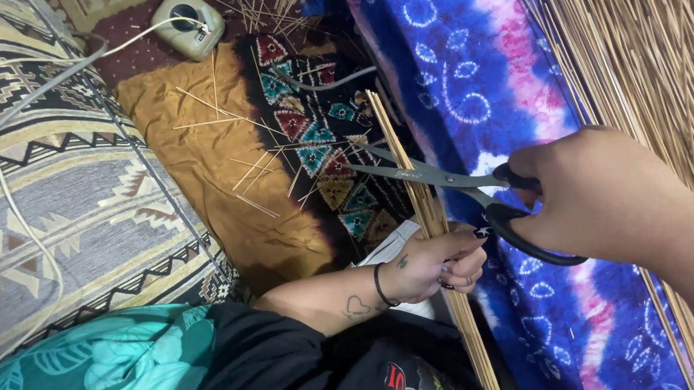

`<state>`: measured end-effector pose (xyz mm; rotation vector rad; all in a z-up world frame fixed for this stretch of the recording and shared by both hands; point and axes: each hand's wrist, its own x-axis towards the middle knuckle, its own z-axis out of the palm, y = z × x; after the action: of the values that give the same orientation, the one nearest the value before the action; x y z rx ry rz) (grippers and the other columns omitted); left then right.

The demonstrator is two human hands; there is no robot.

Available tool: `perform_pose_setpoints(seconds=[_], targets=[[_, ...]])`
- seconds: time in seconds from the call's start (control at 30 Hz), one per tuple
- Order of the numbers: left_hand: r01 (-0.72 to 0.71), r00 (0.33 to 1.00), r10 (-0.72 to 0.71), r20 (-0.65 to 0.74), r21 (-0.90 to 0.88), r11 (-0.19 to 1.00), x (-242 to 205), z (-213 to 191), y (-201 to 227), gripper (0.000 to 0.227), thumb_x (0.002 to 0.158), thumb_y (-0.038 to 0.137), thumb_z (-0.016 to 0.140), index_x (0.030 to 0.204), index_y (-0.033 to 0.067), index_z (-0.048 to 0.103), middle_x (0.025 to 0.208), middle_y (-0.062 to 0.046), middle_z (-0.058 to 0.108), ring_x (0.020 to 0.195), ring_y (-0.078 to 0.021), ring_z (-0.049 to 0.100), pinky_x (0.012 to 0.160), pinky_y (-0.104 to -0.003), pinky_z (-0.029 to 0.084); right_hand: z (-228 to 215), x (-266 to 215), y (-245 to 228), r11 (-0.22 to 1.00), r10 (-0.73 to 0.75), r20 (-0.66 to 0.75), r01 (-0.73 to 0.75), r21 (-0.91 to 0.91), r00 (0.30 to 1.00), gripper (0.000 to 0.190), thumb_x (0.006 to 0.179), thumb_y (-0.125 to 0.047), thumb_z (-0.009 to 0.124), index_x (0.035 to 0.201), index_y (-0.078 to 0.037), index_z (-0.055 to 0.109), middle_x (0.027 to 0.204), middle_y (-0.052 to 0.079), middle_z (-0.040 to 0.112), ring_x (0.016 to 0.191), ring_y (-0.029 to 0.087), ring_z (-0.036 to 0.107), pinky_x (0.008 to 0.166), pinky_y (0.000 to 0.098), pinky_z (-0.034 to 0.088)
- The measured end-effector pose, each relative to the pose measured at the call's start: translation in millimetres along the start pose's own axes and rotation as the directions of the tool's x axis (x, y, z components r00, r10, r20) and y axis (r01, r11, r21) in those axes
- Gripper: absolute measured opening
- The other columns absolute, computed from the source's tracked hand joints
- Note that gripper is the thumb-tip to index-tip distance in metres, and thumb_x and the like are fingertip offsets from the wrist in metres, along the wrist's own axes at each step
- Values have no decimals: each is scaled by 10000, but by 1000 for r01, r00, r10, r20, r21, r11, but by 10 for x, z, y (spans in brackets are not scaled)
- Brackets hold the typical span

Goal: Sorting and bundling long wooden sticks on a work surface.

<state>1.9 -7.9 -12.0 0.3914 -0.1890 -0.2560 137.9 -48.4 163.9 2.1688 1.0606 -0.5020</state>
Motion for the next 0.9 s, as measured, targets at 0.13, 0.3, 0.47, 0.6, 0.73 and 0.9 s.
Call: perform_pose_setpoints(seconds=[0.13, 0.3, 0.47, 0.6, 0.73, 0.9], targets=[[-47, 999, 47, -5, 7, 999, -20, 43, 86, 557, 1013, 382, 434, 529, 183, 245, 498, 48, 175, 435, -69, 170, 495, -242, 195, -11, 26, -41, 996, -28, -15, 27, -79, 999, 355, 751, -613, 573, 807, -278, 678, 523, -132, 694, 522, 180, 657, 1037, 287, 431], [-1, 995, 1, -97, -4, 1000, -31, 180, 153, 547, 1012, 287, 433, 517, 184, 225, 487, 45, 183, 425, -63, 167, 471, -237, 173, 21, 51, -155, 989, -80, 4, 80, -121, 997, 430, 718, -597, 558, 862, -193, 587, 632, -73, 664, 575, 207, 629, 932, 373, 369], [-27, 996, 28, -83, 18, 999, -43, 154, 156, 528, 991, 291, 432, 513, 179, 236, 494, 45, 182, 435, -64, 175, 491, -240, 182, -5, 71, -160, 998, -65, -45, 66, 17, 997, 426, 658, -550, 625, 872, -181, 635, 661, -62, 720, 576, 260, 630, 937, 344, 383], [-46, 999, 47, -24, 5, 999, -46, 121, 117, 570, 990, 403, 475, 519, 164, 262, 505, 45, 183, 437, -69, 180, 490, -239, 182, 106, 92, -69, 996, -87, -144, 88, 4, 986, 391, 611, -577, 657, 802, -236, 668, 510, -99, 668, 524, 230, 646, 992, 316, 453], [-12, 1000, 12, -11, 9, 1000, -22, 27, 29, 551, 1003, 395, 433, 528, 174, 261, 513, 51, 172, 441, -68, 183, 492, -239, 196, 47, 44, -81, 998, -59, -160, 59, -7, 985, 342, 690, -592, 618, 701, -252, 654, 411, -90, 585, 455, 250, 569, 960, 276, 502], [-31, 999, 30, -17, -29, 999, -17, 37, 36, 547, 1006, 378, 453, 532, 179, 264, 503, 50, 200, 432, -70, 178, 491, -242, 206, -28, 19, -76, 996, -37, -73, 31, -88, 997, 308, 755, -575, 578, 692, -276, 621, 420, -90, 552, 459, 201, 525, 838, 278, 501]])
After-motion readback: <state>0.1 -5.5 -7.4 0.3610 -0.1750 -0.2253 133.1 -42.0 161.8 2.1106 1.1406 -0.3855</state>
